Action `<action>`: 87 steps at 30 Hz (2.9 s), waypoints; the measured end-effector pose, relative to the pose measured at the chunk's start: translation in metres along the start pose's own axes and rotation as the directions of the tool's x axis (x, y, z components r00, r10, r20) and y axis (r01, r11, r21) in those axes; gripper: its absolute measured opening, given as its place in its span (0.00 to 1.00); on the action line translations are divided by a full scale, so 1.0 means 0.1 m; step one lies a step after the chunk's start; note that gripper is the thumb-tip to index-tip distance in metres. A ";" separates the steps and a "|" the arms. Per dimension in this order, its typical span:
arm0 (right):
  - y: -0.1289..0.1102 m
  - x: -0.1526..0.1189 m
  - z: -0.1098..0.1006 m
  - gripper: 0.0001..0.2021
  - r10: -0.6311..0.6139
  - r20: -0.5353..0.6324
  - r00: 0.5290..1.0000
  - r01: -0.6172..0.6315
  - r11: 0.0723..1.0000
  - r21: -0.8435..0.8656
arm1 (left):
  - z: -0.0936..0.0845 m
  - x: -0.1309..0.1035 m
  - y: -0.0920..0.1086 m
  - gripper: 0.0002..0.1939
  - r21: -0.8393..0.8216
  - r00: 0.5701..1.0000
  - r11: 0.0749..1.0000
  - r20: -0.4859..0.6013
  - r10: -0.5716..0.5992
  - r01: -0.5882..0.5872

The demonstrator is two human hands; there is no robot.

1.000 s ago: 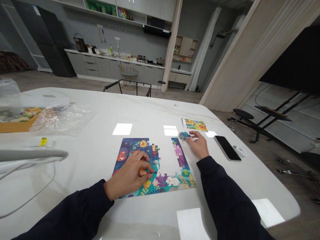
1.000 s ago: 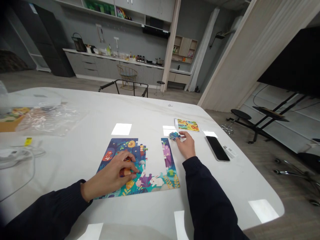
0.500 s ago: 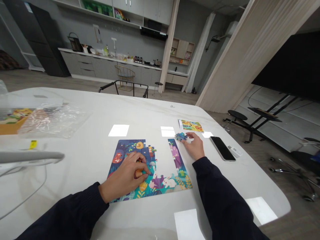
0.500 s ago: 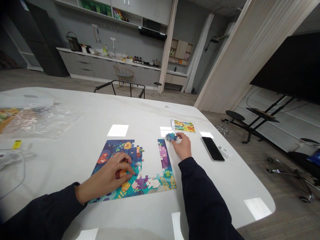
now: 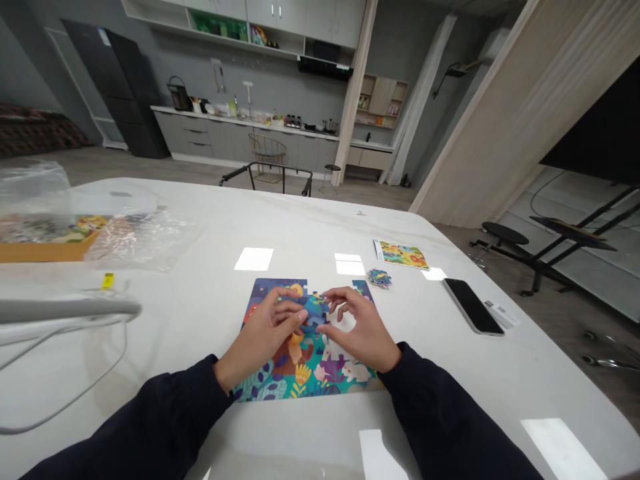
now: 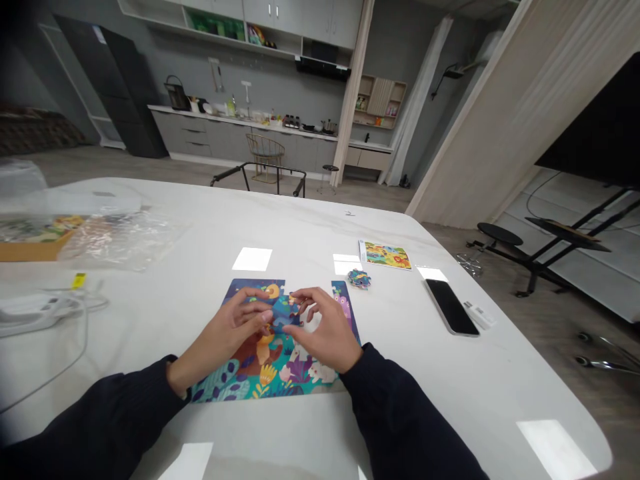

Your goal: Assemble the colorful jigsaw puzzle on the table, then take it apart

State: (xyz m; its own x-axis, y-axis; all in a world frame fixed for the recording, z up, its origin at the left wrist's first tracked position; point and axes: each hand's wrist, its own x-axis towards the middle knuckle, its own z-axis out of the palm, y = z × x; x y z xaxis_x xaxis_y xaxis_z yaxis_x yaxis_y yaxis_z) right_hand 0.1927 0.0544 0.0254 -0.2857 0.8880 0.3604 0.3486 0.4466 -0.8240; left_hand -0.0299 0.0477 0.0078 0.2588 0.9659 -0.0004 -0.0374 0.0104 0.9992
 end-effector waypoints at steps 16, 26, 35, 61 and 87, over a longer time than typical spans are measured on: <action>-0.05 -0.03 -0.12 0.30 -0.087 0.330 0.940 0.124 0.988 -0.092 | -0.05 -0.05 0.00 0.26 -0.007 0.981 1.000 0.194 -0.017 0.019; -0.01 0.03 -0.26 0.19 -0.074 0.327 0.942 0.121 0.984 -0.127 | -0.06 -0.02 0.03 0.23 0.039 0.996 0.999 0.091 -0.018 0.014; 0.25 -0.04 -0.65 0.24 0.293 0.402 0.868 -0.244 0.955 -0.169 | -0.12 -0.01 0.05 0.11 0.309 0.991 0.943 0.093 0.095 -0.120; 0.29 0.07 -0.60 0.19 0.158 0.023 0.987 -0.144 0.943 -0.299 | -0.11 -0.04 0.08 0.08 0.593 0.947 0.743 0.258 0.189 -0.310; 0.85 0.84 -0.12 0.21 0.227 0.209 0.951 -0.177 0.956 -0.234 | -0.20 0.00 -0.08 0.12 0.759 0.908 0.503 0.305 0.288 -0.414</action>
State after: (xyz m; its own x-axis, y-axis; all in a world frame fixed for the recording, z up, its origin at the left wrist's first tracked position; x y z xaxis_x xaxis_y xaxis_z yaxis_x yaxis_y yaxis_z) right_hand 0.2093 0.1684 -0.0085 -0.3793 0.9231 0.0642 0.5923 0.2955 -0.7495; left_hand -0.0486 0.0527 -0.0007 0.5183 0.8012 0.2992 0.6063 -0.5910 0.5321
